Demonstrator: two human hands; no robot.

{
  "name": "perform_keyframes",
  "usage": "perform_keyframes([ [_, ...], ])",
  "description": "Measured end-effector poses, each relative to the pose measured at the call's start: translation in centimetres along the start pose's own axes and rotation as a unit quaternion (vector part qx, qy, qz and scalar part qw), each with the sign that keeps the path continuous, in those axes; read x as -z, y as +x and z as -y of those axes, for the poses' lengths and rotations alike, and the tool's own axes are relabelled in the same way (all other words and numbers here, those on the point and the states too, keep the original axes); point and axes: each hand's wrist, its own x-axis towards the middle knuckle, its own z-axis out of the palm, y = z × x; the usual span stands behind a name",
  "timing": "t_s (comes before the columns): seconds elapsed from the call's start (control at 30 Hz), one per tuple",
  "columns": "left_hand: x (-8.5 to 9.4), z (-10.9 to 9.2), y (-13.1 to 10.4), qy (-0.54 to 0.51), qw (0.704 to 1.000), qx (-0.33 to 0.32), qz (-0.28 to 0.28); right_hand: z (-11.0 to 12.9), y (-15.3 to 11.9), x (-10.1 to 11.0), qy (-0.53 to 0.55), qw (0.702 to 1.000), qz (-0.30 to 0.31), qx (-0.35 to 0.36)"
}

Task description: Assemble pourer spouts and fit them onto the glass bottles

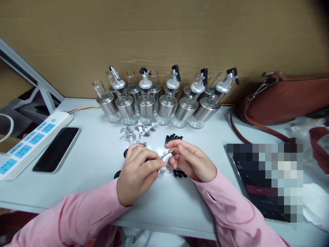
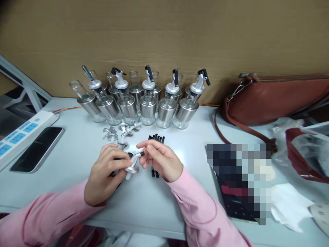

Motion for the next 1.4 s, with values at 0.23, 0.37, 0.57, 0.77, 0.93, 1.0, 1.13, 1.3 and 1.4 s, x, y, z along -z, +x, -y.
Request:
perform_keyframes([
  [0.23, -0.1, -0.1, 0.0, -0.007, 0.999, 0.005, -0.037, 0.2, -0.2, -0.2, 0.087, 0.989, 0.063, -0.097],
  [0.37, -0.3, -0.2, -0.1, -0.011, 1.000, 0.010, -0.020, 0.0, 0.0, 0.1, 0.101, 0.986, 0.082, -0.104],
  [0.57, -0.2, -0.3, -0.2, -0.020, 1.000, 0.013, 0.001, 0.0, 0.1, 0.1, 0.083, 0.988, 0.075, -0.110],
  [0.77, -0.3, -0.2, -0.1, -0.028, 0.999, 0.037, -0.016, -0.7, 0.1, -0.2, 0.056, 0.996, 0.048, -0.045],
  [0.93, 1.1, 0.5, 1.1, 0.017, 0.998, 0.025, 0.056, -1.1, 0.3, -0.1, -0.013, 1.000, -0.014, 0.016],
  [1.0, 2.3, 1.0, 1.9, 0.034, 0.991, 0.047, 0.123, -0.9, 0.4, 0.3, -0.004, 0.998, -0.048, 0.030],
  [1.13, 3.9, 2.0, 2.7, 0.066, 0.958, 0.070, 0.270, -0.1, 0.5, 0.8, 0.004, 0.996, -0.080, 0.026],
  [1.3, 3.0, 2.8, 2.2, 0.142, 0.940, 0.068, 0.302, 0.2, 0.2, 0.3, 0.021, 0.996, -0.085, 0.027],
  [1.4, 2.6, 3.0, 2.0, 0.142, 0.940, 0.062, 0.303, 0.4, 0.1, 0.0, 0.018, 0.995, -0.093, 0.019],
])
